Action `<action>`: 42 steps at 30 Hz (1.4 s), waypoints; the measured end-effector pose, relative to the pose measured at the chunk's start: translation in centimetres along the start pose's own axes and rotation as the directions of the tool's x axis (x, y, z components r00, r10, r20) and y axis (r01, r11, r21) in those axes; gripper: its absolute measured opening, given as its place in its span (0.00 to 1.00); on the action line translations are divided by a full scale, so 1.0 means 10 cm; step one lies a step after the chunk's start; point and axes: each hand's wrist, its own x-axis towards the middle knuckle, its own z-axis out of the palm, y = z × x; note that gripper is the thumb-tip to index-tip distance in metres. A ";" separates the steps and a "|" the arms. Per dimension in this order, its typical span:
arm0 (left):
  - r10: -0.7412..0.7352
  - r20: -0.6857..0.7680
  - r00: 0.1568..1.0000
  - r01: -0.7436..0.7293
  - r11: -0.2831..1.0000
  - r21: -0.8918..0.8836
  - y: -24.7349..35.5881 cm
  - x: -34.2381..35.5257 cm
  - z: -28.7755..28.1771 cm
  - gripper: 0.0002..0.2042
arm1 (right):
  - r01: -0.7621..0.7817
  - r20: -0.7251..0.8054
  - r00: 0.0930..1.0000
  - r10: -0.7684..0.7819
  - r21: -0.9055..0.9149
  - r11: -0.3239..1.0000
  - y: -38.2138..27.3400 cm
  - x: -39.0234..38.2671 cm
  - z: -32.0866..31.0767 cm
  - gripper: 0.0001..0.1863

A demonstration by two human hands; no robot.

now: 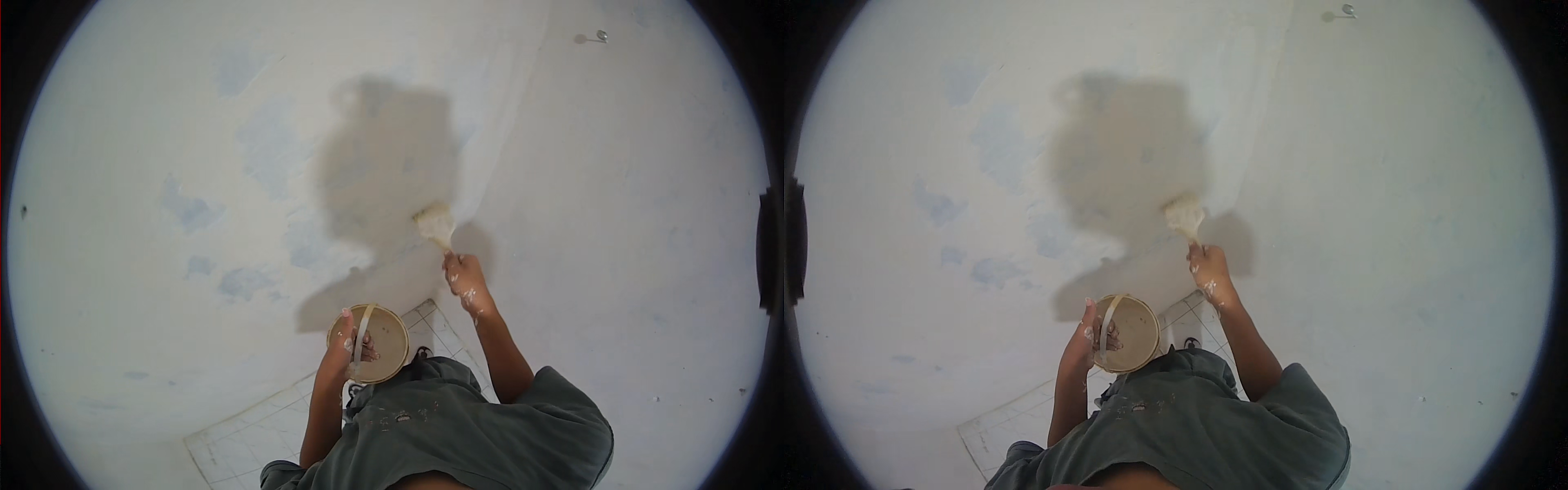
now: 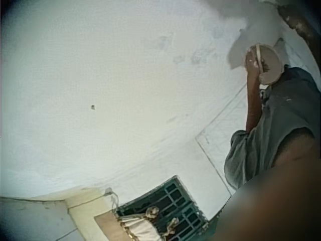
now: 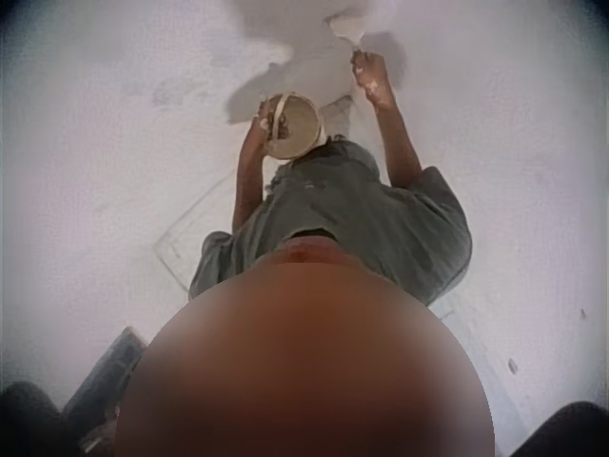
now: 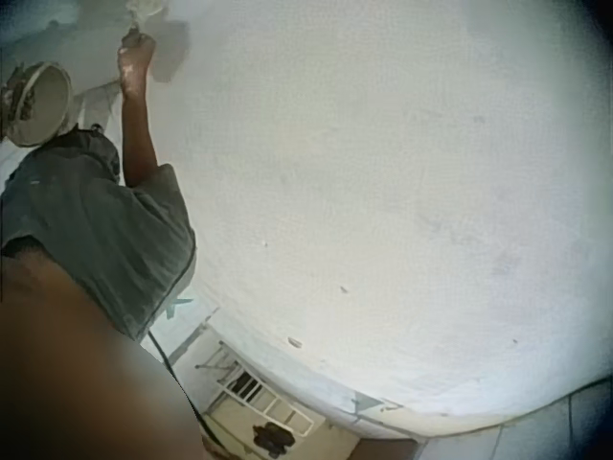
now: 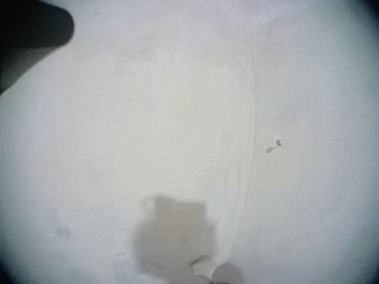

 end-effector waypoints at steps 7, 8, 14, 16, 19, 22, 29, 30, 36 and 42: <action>0.027 -0.011 1.000 -0.027 0.999 0.026 0.00 -0.02 0.07 0.32 | 0.303 -0.114 0.947 -0.300 0.008 0.953 -0.86 -0.36 -0.51 0.18; 0.020 -0.031 0.999 -0.018 0.999 0.039 0.02 -0.03 0.08 0.32 | 0.327 -0.115 0.941 -0.317 0.083 0.941 -0.92 -0.41 -0.56 0.18; -0.010 -0.079 0.997 0.010 1.000 0.005 0.10 -0.09 0.24 0.33 | 0.419 -0.137 0.907 -0.398 0.212 0.883 -0.35 -0.02 -0.60 0.19; -0.002 -0.089 0.996 0.004 1.000 0.020 0.00 0.00 0.21 0.33 | 0.229 -0.042 0.972 -0.230 0.374 0.899 0.21 0.16 -0.49 0.19; -0.017 -0.129 0.992 0.020 1.000 0.022 -0.03 0.01 0.21 0.32 | -0.043 0.052 0.998 0.022 0.440 0.897 0.56 0.12 -0.50 0.19; -0.047 -0.067 0.997 0.046 0.999 -0.020 -0.05 0.00 0.20 0.32 | -0.140 0.066 0.990 0.125 0.342 0.929 0.61 0.01 -0.54 0.19; 0.048 -0.037 0.998 -0.051 0.996 -0.076 0.07 0.08 0.34 0.33 | 0.305 0.236 0.940 -0.246 -0.259 0.916 -0.12 -0.53 -0.94 0.17; 0.071 -0.062 0.996 -0.072 0.997 -0.012 0.12 0.11 0.35 0.33 | 0.346 0.308 0.926 -0.218 -0.462 0.816 -0.30 -0.62 -0.93 0.13; 0.127 -0.058 0.990 -0.119 0.986 0.119 0.04 0.19 0.46 0.35 | 0.726 0.653 0.687 -0.317 -0.607 0.323 -0.15 -0.58 -0.65 0.06; 0.130 -0.068 0.989 -0.117 0.979 0.164 0.04 0.25 0.61 0.34 | 0.918 0.852 0.341 -0.397 -0.393 -0.056 0.21 -0.31 -0.04 0.02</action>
